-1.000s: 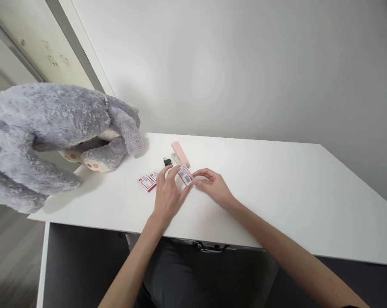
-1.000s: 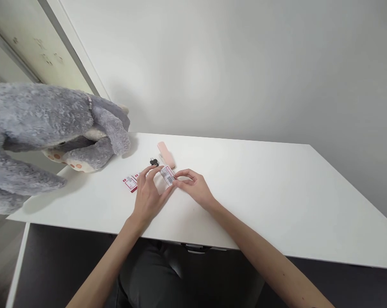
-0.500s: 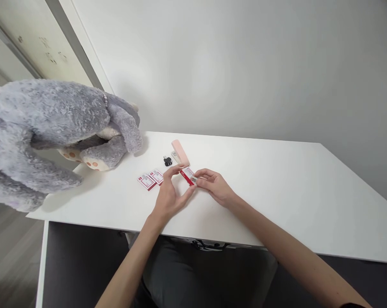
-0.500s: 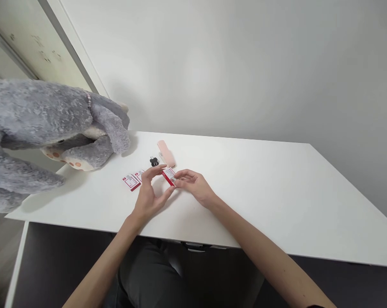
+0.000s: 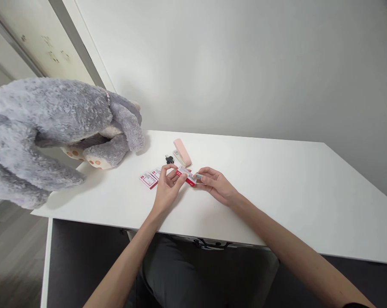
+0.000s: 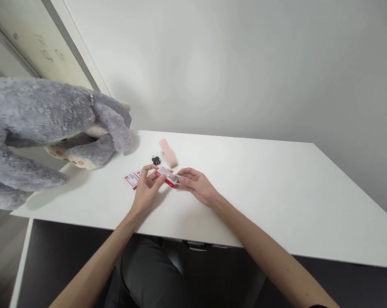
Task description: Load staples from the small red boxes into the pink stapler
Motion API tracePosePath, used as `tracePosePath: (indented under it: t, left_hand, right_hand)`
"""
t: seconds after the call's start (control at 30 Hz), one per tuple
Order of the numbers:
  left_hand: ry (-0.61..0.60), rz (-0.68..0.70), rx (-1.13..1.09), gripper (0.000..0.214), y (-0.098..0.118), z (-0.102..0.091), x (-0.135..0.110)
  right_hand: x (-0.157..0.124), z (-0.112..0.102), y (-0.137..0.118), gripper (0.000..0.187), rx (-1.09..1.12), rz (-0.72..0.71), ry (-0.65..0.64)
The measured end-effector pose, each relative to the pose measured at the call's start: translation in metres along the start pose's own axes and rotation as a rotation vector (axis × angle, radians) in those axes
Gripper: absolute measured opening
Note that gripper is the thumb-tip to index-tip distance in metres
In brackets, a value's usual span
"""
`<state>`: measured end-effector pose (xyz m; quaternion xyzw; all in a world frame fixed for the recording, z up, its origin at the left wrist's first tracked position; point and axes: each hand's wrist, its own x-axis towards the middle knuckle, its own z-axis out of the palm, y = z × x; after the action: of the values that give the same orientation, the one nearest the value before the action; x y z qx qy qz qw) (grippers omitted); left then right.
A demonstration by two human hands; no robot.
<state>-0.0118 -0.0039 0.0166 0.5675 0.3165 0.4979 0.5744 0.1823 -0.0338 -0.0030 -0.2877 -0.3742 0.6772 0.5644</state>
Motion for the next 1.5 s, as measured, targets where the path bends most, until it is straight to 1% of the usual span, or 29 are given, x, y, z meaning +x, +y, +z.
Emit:
tracePosePath:
  t: [0.1,0.23,0.37,0.5,0.63,0.73,0.8,0.83,0.93,1.03,1.13,1.2,1.27,1.37,1.5]
  left_hand:
    - [0.060,0.012,-0.006,0.047,-0.001,-0.003,0.002]
    - [0.100,0.009,-0.008,0.046,-0.004,-0.005,0.004]
    - [0.138,0.032,0.065,0.042,-0.003,-0.004,0.004]
    - [0.144,0.054,0.124,0.038,-0.002,-0.003,0.003]
    - [0.181,-0.011,0.045,0.039,-0.005,-0.005,0.005]
    - [0.234,-0.060,-0.010,0.046,-0.006,-0.006,0.006]
    - [0.252,-0.062,0.030,0.053,-0.005,-0.006,0.006]
    - [0.254,-0.064,0.069,0.052,-0.005,-0.006,0.005]
    - [0.231,-0.096,0.194,0.039,-0.004,-0.006,0.005]
    - [0.202,-0.121,0.262,0.039,-0.004,-0.006,0.004]
    - [0.173,-0.102,0.345,0.037,-0.004,-0.002,0.002]
    - [0.137,-0.095,0.419,0.036,-0.004,0.000,0.000]
    - [0.094,-0.085,0.468,0.036,-0.004,0.002,-0.001]
    - [0.054,-0.072,0.471,0.037,-0.007,0.003,-0.002]
    - [0.055,-0.089,0.460,0.039,-0.008,0.001,-0.001]
  right_hand:
    - [0.001,0.000,0.000,0.034,0.008,-0.026,0.024]
    - [0.002,-0.002,0.001,0.033,0.007,-0.032,0.065]
    - [0.003,-0.004,0.001,0.034,-0.007,-0.048,0.132]
    - [0.004,-0.005,0.001,0.034,-0.035,-0.068,0.170]
    - [0.004,-0.006,0.000,0.033,-0.084,-0.086,0.205]
    - [0.004,-0.007,-0.001,0.032,-0.097,-0.086,0.212]
    - [0.003,-0.006,-0.001,0.032,-0.107,-0.081,0.211]
    - [0.003,-0.005,-0.001,0.032,-0.114,-0.080,0.209]
    - [0.002,-0.003,-0.002,0.034,-0.131,-0.081,0.192]
    - [0.001,-0.001,-0.002,0.033,-0.165,-0.102,0.195]
    - [0.000,0.000,-0.003,0.032,-0.260,-0.164,0.235]
    - [-0.001,0.002,-0.003,0.030,-0.398,-0.227,0.251]
    - [-0.003,0.005,-0.003,0.025,-0.588,-0.300,0.243]
    - [-0.007,0.010,-0.002,0.018,-0.817,-0.408,0.212]
    - [-0.007,0.013,0.000,0.011,-0.937,-0.518,0.192]
